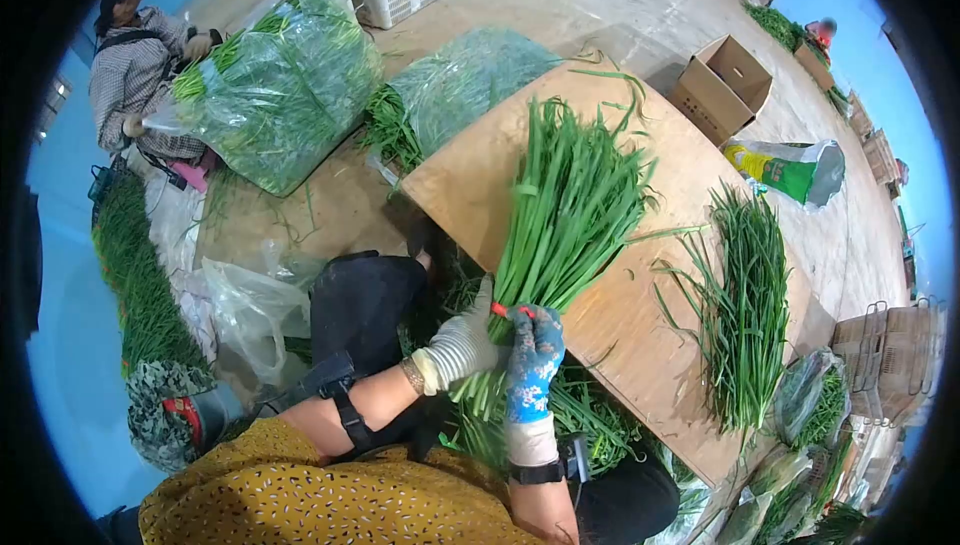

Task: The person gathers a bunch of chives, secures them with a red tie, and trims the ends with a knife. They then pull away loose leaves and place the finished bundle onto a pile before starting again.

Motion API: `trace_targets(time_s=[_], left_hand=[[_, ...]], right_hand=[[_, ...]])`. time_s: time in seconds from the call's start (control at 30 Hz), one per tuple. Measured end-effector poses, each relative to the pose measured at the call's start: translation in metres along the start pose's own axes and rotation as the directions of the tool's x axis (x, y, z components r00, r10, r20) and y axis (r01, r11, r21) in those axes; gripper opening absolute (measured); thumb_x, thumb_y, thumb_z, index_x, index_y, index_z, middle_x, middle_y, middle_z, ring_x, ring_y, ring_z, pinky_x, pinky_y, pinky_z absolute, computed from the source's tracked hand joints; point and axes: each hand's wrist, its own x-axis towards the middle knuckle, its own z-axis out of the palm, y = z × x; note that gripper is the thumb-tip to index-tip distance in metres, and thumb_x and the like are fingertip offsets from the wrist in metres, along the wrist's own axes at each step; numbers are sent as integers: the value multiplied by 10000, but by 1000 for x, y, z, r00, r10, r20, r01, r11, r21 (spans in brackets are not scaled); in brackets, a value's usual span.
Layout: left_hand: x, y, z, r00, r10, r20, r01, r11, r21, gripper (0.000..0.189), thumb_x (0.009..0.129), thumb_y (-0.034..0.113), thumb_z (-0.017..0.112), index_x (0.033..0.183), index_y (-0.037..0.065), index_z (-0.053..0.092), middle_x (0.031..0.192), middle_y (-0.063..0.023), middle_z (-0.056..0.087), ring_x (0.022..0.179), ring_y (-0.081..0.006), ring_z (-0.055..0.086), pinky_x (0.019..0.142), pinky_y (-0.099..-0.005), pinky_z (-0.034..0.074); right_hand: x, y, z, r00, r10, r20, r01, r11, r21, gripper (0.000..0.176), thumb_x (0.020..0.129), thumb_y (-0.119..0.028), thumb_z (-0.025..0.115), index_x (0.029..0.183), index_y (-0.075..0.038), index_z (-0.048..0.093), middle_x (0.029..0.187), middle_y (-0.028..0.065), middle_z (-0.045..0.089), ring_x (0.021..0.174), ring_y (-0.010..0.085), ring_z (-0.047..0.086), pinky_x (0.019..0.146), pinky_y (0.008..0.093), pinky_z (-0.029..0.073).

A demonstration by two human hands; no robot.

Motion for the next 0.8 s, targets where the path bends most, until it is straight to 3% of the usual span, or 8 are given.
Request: trace_targets(time_s=[0.17,0.33,0.43,0.5,0.63,0.7,0.73,0.8], left_hand=[[-4,23,15,990,29,-141,-7,988,152,1111,708,364,691,1426,-36,-56,1207,-333,482,955,-375,611,812,-417,500],[-9,24,22,975,160,-152,-127,971,203,1129,709,415,707,1417,-65,-30,1271,-332,431,1098,-365,552,920,-371,452],[-2,14,14,981,195,-13,-194,969,-155,1185,673,480,752,1415,-83,19,1281,-298,442,1156,-308,517,982,-336,400],[8,23,-2,901,392,187,-137,664,-735,969,674,483,780,1320,-86,336,1230,-189,535,1093,-214,543,961,-328,419],[71,-21,63,845,498,198,-237,679,-695,536,761,367,740,1127,12,576,1094,-87,634,1013,-160,578,908,-310,456],[72,-31,90,815,563,135,-310,622,-719,393,779,292,734,1079,63,623,1075,-51,646,1007,-148,577,901,-308,462],[75,-38,102,805,578,130,-315,603,-733,426,767,288,745,1098,59,608,1081,-60,644,1014,-157,576,905,-317,462],[82,-65,122,785,606,129,-316,571,-758,496,743,281,768,1138,50,577,1093,-77,638,1028,-175,575,914,-334,464]], right_hand=[[-6,8,-10,960,255,-115,-181,881,438,58,906,-121,550,906,-94,602,737,-61,538,607,26,422,540,167,326],[-5,14,-31,903,422,-76,-280,714,642,8,892,-112,570,896,-108,576,798,-44,561,663,57,473,573,192,384],[-7,27,-59,901,434,-5,-314,660,682,25,890,-121,578,908,-103,582,799,-37,570,661,62,493,561,189,396],[-9,34,-76,859,508,65,-398,582,709,96,912,-222,560,907,-127,578,718,-19,541,612,96,486,538,199,397],[-24,42,-90,812,557,175,-433,374,820,110,922,-211,545,939,-110,585,774,10,600,632,138,551,516,228,444],[-38,31,-101,796,557,238,-438,259,861,109,900,-116,568,973,-44,604,845,26,617,746,124,585,632,213,510],[-40,28,-98,665,735,131,-437,240,867,86,902,-173,575,920,-95,607,807,33,644,666,136,607,473,251,425],[-56,59,-109,613,765,196,-529,214,821,76,901,-154,567,908,-93,611,760,29,625,608,124,579,464,254,414]])
